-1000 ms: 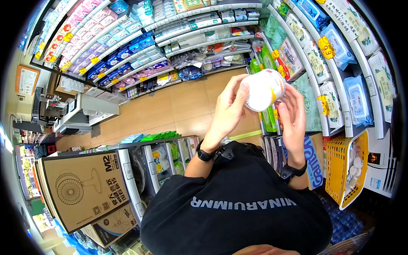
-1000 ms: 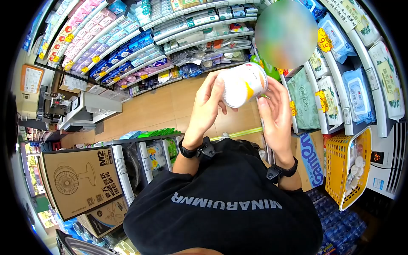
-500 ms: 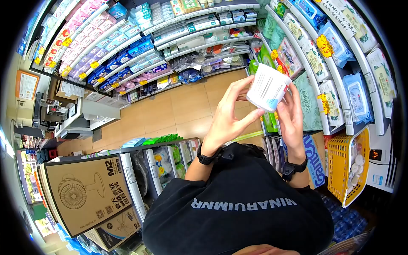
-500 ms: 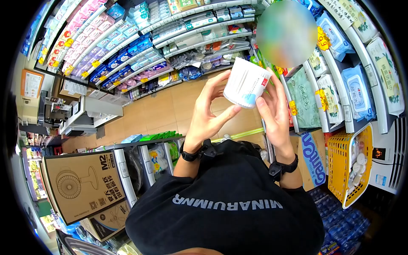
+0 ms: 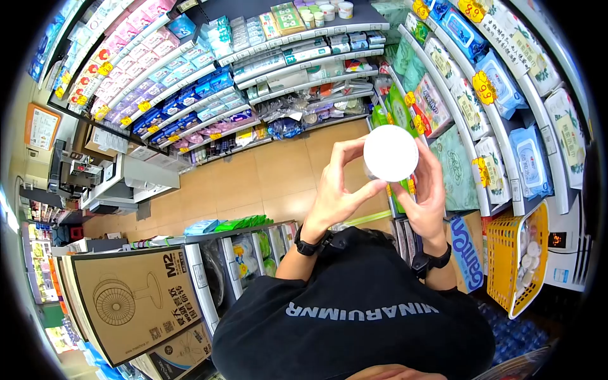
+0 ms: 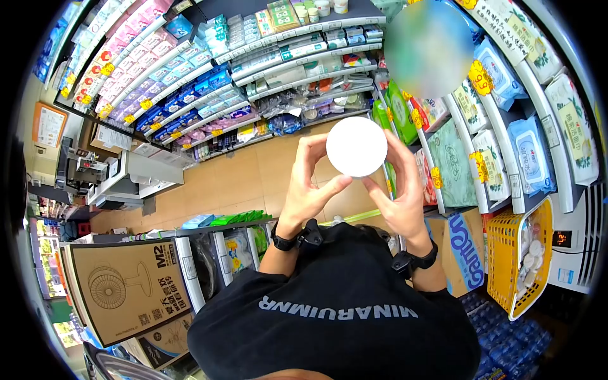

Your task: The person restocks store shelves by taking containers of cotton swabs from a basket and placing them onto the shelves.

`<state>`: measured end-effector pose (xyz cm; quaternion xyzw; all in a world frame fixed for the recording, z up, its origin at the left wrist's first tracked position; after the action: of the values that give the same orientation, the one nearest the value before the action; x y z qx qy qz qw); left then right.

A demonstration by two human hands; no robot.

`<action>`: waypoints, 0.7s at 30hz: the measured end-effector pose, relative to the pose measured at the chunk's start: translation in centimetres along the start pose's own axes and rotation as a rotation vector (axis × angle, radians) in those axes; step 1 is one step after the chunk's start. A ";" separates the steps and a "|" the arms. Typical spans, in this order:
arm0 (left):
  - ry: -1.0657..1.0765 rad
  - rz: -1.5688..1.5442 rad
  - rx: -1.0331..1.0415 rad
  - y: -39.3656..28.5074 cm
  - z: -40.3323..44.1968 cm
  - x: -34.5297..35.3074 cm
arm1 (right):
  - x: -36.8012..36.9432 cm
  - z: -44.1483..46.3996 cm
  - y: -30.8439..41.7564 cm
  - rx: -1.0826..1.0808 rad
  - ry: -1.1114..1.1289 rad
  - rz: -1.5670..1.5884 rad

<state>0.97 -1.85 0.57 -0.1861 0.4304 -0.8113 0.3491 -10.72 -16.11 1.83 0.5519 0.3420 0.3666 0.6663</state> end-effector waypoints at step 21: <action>0.014 0.083 -0.030 6.1 5.3 -1.3 | -0.4 7.6 -4.6 0.132 -0.019 -0.133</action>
<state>7.49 -6.26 -1.50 -0.1678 0.4523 -0.7909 0.3765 -3.83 -20.70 -1.52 0.5741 0.3950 0.2933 0.6545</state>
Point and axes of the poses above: each hand's wrist, its own z-axis towards the middle knuckle, its own x-axis out of the palm, y = z × x, the point moved 3 cm from there along z, towards the middle knuckle, and after that the axes turned 15 degrees about x, right-handed, at the moved point
